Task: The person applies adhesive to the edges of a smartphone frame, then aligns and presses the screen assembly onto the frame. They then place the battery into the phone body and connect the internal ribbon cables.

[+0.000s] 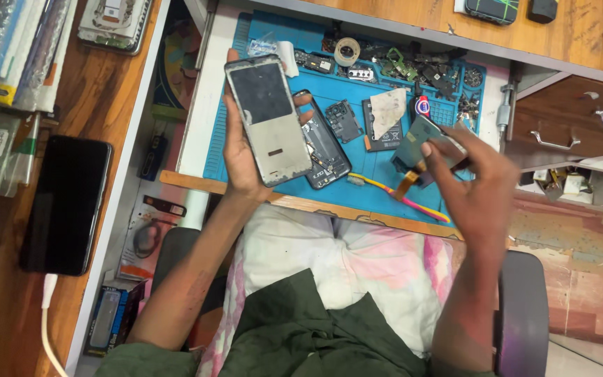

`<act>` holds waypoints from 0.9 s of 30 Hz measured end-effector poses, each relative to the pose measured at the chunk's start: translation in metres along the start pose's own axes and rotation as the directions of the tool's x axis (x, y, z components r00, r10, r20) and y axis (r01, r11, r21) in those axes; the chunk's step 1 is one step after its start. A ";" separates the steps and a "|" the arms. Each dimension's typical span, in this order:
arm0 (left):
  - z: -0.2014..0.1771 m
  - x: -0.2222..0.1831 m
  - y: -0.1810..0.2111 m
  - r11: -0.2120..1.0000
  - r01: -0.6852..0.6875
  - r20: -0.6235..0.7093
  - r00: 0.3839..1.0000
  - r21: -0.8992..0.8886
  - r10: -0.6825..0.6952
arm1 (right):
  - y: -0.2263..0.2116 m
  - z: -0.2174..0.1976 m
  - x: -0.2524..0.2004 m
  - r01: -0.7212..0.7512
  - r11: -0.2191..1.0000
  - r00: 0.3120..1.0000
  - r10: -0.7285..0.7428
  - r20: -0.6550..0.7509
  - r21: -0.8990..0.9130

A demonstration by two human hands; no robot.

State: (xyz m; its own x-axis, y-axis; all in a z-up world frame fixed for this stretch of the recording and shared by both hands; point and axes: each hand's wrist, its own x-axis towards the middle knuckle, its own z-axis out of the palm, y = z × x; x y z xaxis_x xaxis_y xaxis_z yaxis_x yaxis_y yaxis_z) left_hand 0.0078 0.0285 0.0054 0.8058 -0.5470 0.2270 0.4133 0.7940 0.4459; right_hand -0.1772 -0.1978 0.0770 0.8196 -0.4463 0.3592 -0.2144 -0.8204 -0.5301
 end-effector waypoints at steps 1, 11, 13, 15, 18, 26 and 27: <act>0.002 0.000 -0.002 1.000 0.010 0.016 1.000 -0.026 -0.009 | -0.002 0.008 -0.005 -0.113 0.992 0.993 0.112 0.018 0.050; 0.010 -0.007 -0.003 0.995 0.007 0.100 0.995 0.103 -0.017 | 0.003 0.050 -0.003 -0.270 0.406 0.927 0.356 0.121 0.873; 0.009 -0.008 -0.003 0.992 0.001 0.108 0.994 0.124 -0.014 | 0.006 0.040 -0.002 -0.338 -0.002 0.888 0.330 0.320 0.941; 0.008 -0.008 -0.002 0.990 0.019 0.104 0.994 0.140 -0.034 | 0.007 0.031 -0.002 -0.366 -0.248 0.855 0.292 0.429 0.897; 0.006 -0.007 -0.002 0.986 0.030 0.106 0.993 0.162 -0.048 | 0.003 0.031 -0.005 -0.348 -0.340 0.842 0.297 0.451 0.874; 0.013 -0.010 0.003 0.981 0.034 0.203 0.976 0.191 -0.073 | -0.034 0.055 -0.014 -0.173 -0.313 0.966 0.129 0.222 0.934; 0.014 -0.011 0.004 0.978 0.030 0.207 0.976 0.205 -0.073 | -0.040 0.057 -0.014 -0.170 -0.326 0.969 0.118 0.219 0.930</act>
